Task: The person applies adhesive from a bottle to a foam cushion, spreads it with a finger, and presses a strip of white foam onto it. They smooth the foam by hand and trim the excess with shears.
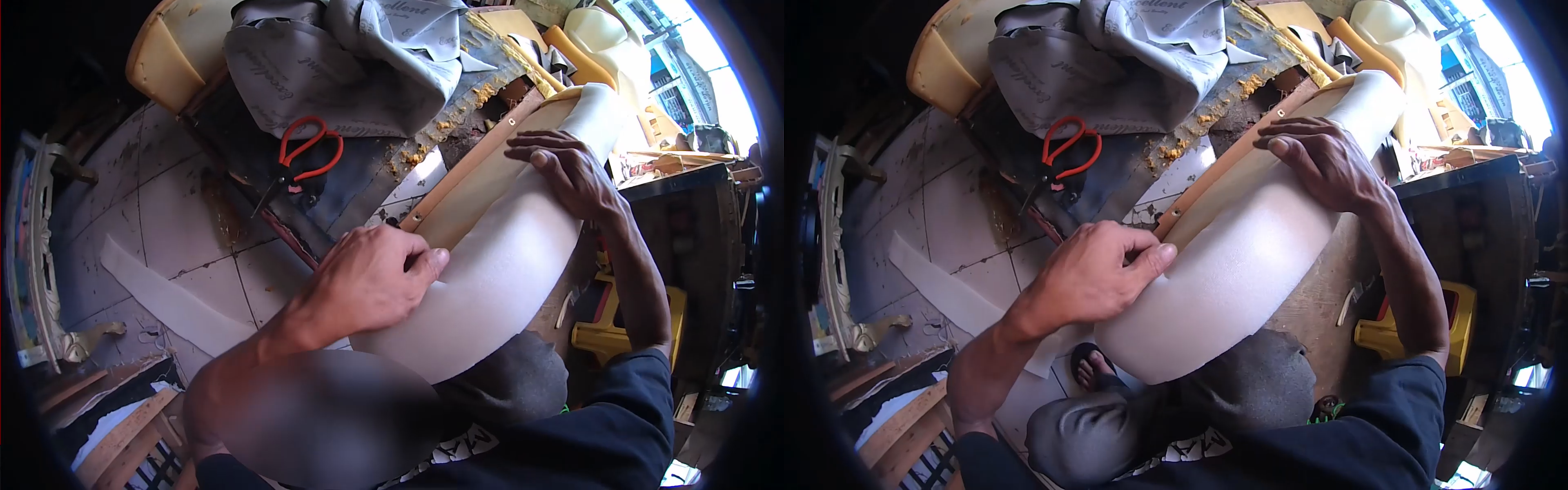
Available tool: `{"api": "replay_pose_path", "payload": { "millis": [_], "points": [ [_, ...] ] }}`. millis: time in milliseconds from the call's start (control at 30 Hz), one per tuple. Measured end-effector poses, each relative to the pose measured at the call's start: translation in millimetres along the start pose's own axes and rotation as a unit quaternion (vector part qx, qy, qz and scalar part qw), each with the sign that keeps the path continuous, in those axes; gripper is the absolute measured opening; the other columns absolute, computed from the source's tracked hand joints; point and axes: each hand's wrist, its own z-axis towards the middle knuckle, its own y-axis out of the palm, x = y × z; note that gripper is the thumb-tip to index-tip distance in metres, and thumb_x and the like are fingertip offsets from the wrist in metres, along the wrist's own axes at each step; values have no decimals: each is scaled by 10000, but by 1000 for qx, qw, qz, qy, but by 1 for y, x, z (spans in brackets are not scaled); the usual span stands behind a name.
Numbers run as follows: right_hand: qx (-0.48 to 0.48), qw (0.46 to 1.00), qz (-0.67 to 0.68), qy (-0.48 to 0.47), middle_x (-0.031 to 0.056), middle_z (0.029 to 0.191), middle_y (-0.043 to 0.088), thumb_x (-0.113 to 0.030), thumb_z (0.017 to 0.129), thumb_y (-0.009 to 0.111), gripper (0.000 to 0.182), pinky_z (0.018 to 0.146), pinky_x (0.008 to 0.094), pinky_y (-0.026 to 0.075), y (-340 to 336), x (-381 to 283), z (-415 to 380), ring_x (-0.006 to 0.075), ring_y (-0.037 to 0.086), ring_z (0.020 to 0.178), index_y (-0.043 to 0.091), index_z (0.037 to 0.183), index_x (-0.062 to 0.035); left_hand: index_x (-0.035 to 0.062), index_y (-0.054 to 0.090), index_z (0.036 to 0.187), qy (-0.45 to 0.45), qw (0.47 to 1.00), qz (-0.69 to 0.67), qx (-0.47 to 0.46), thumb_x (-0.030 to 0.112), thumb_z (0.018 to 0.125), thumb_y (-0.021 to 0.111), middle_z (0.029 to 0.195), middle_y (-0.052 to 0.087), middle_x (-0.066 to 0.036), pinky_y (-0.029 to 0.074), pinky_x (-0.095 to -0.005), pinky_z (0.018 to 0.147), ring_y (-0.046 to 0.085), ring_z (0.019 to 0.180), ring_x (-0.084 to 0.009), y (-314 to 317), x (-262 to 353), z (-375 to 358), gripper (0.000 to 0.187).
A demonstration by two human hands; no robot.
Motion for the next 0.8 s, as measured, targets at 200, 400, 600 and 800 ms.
{"api": "replay_pose_path", "payload": {
  "millis": [200, 400, 600, 800],
  "points": [
    [18, 986, 28, -163, 182, 1278, 692, -516, 1031, 491, 569, 1109, 507, 434, -2, -80, -20, 368, 631, 1239, 698, 1257, -36, 22, 753, 1044, -22, 994, 55, -90, 388, 982, 619, 910, 738, -198, 532, -401, 823, 728, 864, -316, -19, 5, 15, 394],
    [7, 982, 5, -190, 120, 1097, 736, -480, 974, 611, 470, 954, 439, 509, 16, -81, -18, 303, 688, 1044, 721, 1170, -67, -11, 691, 1031, 25, 966, -216, -137, 280, 975, 688, 910, 693, -31, 498, -301, 787, 610, 841, -93, 3, -36, 26, 297],
    [33, 980, -32, -195, 117, 1135, 726, -502, 936, 668, 503, 985, 469, 504, 18, -91, -22, 299, 693, 1046, 711, 1192, -71, 5, 646, 1034, 13, 962, -273, 0, 226, 1028, 622, 914, 643, -14, 490, -296, 802, 576, 861, -88, 29, -45, 22, 223],
    [15, 968, 12, -251, 100, 1032, 707, -534, 853, 752, 531, 899, 422, 555, 29, -133, -16, 261, 701, 956, 706, 1080, -57, -6, 635, 1066, 30, 952, -303, 30, 273, 1042, 627, 977, 669, -41, 515, -304, 809, 605, 904, -100, 57, -54, 18, 280]
  ]
}}
